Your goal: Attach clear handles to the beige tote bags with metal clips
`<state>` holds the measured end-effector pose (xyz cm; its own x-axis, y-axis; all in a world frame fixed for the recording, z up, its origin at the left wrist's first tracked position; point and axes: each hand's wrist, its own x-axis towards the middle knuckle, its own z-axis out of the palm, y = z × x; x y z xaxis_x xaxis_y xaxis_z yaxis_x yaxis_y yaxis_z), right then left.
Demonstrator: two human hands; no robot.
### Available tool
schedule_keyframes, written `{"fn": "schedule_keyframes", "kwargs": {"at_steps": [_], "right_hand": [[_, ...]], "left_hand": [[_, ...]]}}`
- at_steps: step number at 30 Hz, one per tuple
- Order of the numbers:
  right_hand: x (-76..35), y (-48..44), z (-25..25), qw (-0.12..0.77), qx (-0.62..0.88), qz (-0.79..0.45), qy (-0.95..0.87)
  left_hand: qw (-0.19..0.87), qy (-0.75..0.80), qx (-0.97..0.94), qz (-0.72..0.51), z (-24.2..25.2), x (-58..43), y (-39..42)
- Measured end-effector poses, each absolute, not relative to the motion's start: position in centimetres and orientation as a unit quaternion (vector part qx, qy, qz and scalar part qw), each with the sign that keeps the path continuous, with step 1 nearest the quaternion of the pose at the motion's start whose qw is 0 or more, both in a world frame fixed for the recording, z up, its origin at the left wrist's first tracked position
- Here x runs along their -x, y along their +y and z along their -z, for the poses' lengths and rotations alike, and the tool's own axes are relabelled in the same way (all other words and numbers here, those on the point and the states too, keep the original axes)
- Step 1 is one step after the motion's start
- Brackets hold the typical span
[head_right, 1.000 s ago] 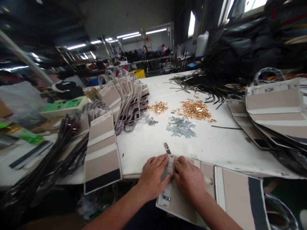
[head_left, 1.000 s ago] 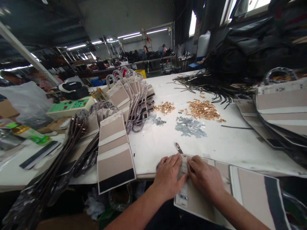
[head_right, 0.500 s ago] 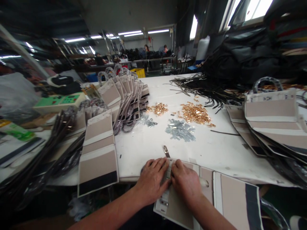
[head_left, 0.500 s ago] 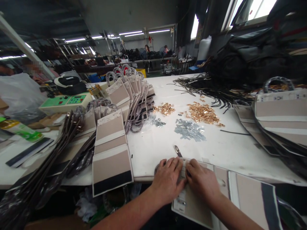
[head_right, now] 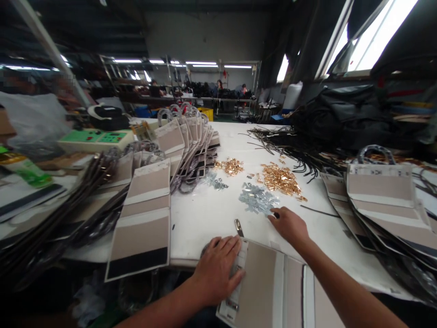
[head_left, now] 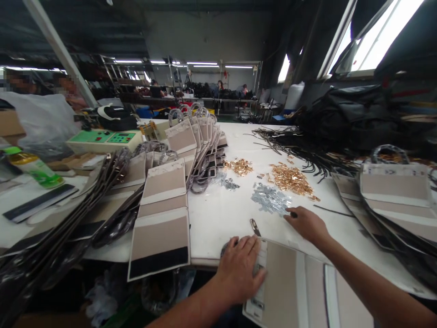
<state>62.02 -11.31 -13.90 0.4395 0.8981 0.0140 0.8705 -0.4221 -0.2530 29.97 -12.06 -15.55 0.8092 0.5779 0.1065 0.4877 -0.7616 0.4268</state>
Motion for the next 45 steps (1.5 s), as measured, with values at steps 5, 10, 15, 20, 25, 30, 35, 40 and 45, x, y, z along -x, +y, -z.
{"fn": "schedule_keyframes", "kwargs": {"at_steps": [5, 10, 15, 20, 25, 30, 35, 40, 45], "right_hand": [[-65.4, -6.8, 14.8, 0.096, 0.854, -0.08, -0.504], [-66.1, -5.6, 15.9, 0.1, 0.857, -0.086, -0.499], [-66.0, -5.9, 15.7, 0.11, 0.857, -0.086, -0.496], [-65.6, -6.2, 14.6, 0.138, 0.855, -0.094, -0.491], [-64.8, -8.0, 12.1, 0.199, 0.823, -0.19, -0.497], [-60.8, -11.2, 9.6, 0.216, 0.723, -0.35, -0.554], [-55.4, -12.7, 9.5, 0.15, 0.643, -0.436, -0.612], [-54.1, -12.5, 10.9, 0.115, 0.637, -0.415, -0.64], [-54.2, -12.5, 11.0, 0.11, 0.636, -0.445, -0.621]], "left_hand": [[0.189, 0.283, -0.931, -0.135, 15.8, -29.8, -12.0], [0.217, 0.284, -0.922, -0.15, 16.1, -30.0, -11.7], [0.243, 0.283, -0.916, -0.146, 15.5, -29.9, -11.2], [0.243, 0.277, -0.919, -0.141, 15.5, -29.8, -11.1], [0.234, 0.277, -0.921, -0.146, 15.7, -29.9, -11.2], [0.213, 0.273, -0.927, -0.143, 15.4, -30.2, -11.2], [0.188, 0.279, -0.93, -0.147, 15.3, -30.4, -11.5], [0.176, 0.287, -0.93, -0.148, 15.4, -30.5, -11.7], [0.164, 0.291, -0.931, -0.145, 15.3, -30.5, -11.8]]}}
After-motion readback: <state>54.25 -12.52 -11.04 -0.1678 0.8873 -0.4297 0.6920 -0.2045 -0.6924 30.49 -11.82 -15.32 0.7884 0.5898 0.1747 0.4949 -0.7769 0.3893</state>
